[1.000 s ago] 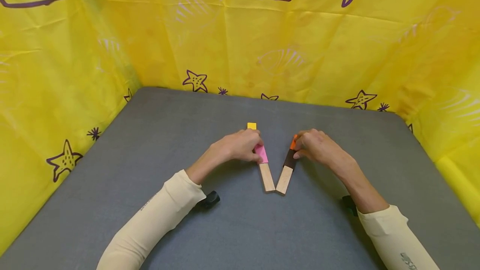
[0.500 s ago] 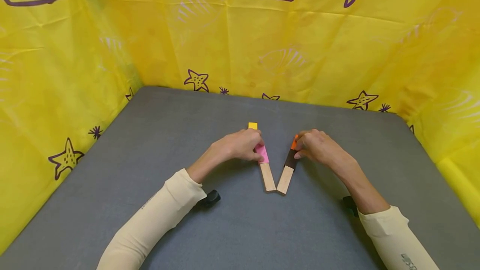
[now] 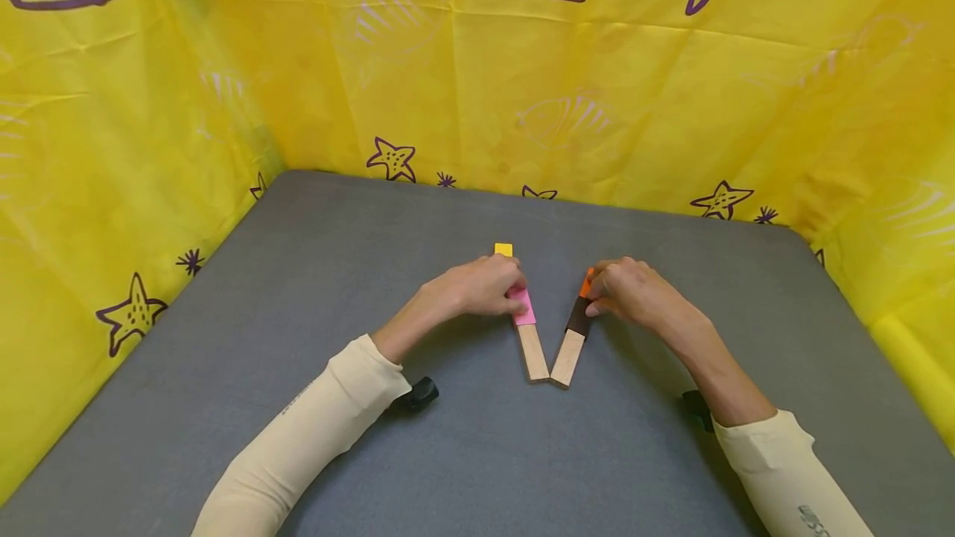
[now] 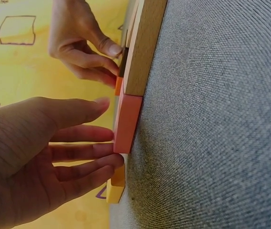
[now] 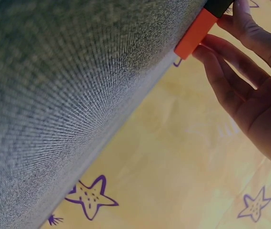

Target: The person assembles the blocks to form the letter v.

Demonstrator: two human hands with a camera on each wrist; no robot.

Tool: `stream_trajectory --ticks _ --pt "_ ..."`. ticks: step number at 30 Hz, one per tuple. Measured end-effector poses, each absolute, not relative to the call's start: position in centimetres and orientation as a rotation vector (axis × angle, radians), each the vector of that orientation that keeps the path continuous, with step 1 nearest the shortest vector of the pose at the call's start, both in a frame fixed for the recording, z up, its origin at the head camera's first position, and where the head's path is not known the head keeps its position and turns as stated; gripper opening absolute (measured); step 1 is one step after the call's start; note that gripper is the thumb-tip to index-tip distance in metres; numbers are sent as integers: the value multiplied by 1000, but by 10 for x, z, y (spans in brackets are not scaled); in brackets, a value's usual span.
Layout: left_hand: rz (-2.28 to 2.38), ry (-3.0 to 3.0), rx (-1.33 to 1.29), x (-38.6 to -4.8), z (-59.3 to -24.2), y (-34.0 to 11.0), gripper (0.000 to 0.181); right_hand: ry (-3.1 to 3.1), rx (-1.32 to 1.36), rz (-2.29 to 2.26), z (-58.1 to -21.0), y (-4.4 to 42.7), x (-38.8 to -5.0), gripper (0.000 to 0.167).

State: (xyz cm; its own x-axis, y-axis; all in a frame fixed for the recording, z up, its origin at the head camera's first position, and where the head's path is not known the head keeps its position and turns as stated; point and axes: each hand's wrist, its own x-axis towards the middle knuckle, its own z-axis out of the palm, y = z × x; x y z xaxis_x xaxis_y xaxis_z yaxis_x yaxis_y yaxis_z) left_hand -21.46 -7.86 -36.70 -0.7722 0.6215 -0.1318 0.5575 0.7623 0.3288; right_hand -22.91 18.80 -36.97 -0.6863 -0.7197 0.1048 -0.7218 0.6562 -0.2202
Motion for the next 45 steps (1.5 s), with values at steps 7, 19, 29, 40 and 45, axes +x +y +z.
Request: stream_trajectory --ticks 7,19,29,40,45 --pt "400 2769 948 -216 -367 -81 20 -2848 1250 385 -370 188 -230 14" --pt "485 2870 801 -223 -365 -90 36 -2832 1264 394 -370 187 -230 15" --pt "602 2889 748 -232 -367 -101 40 -2837 1243 409 -370 185 -229 16" --pt "681 2912 716 -245 -377 -111 61 -2856 1251 403 -370 186 -230 15" --pt "668 2884 715 -250 -382 -112 69 -2855 1251 400 -371 187 -230 15"
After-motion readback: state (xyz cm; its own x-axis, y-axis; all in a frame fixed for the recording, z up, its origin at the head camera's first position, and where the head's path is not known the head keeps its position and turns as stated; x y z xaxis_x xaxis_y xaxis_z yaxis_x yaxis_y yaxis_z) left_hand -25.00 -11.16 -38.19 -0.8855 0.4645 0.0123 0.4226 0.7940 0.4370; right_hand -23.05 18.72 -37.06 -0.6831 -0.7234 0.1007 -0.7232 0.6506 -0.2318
